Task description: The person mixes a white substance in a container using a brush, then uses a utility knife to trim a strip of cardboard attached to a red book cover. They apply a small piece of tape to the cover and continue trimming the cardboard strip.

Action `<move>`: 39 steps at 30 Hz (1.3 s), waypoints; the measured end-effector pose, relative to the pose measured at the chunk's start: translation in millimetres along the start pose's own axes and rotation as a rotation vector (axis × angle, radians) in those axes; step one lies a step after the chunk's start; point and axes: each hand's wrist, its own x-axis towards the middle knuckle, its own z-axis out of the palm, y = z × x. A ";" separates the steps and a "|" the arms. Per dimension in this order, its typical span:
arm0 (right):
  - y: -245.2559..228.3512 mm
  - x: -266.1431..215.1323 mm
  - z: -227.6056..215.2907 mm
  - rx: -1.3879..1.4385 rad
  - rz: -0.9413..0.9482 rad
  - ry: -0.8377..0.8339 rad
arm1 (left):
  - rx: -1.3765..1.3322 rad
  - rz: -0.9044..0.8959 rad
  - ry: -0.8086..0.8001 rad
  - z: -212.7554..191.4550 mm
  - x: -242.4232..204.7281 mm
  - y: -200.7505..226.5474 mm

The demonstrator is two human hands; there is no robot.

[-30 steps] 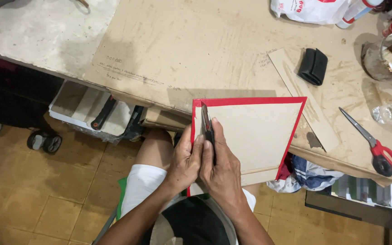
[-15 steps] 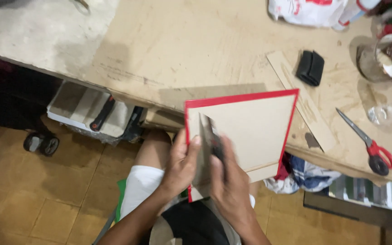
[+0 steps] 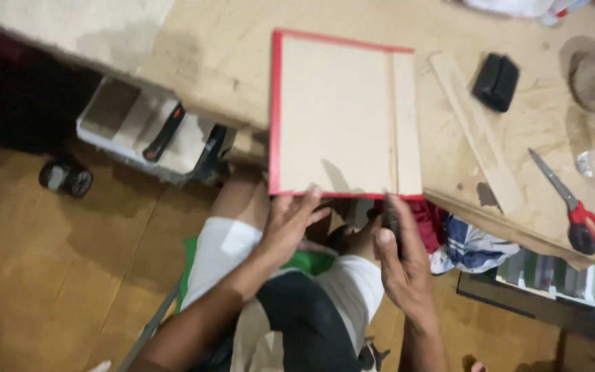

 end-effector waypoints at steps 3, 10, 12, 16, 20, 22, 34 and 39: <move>8.7 7.3 1.8 -0.204 -0.156 -0.157 | 0.141 -0.195 0.007 -19.5 -9.5 17.6; 2.1 28.1 39.3 -0.577 -0.606 -0.086 | -0.176 0.139 -0.085 -78.0 11.3 39.8; -3.8 34.9 47.2 -0.697 -0.641 -0.098 | -0.011 0.083 -0.066 -68.3 13.6 54.3; 1.2 52.3 61.0 -0.796 -0.751 -0.058 | 0.064 0.102 -0.027 -55.9 25.3 61.1; 13.9 63.5 71.7 -0.817 -0.831 -0.023 | 0.149 0.188 -0.035 -59.4 33.9 58.6; 12.5 65.8 73.5 -0.822 -0.826 -0.037 | 0.217 0.206 -0.035 -59.3 30.0 62.5; 7.5 68.8 69.8 -0.772 -0.857 -0.021 | 0.397 0.291 -0.061 -51.9 20.7 74.1; 2.3 69.1 69.8 -0.769 -0.851 -0.028 | 0.387 0.292 -0.065 -49.0 17.6 76.8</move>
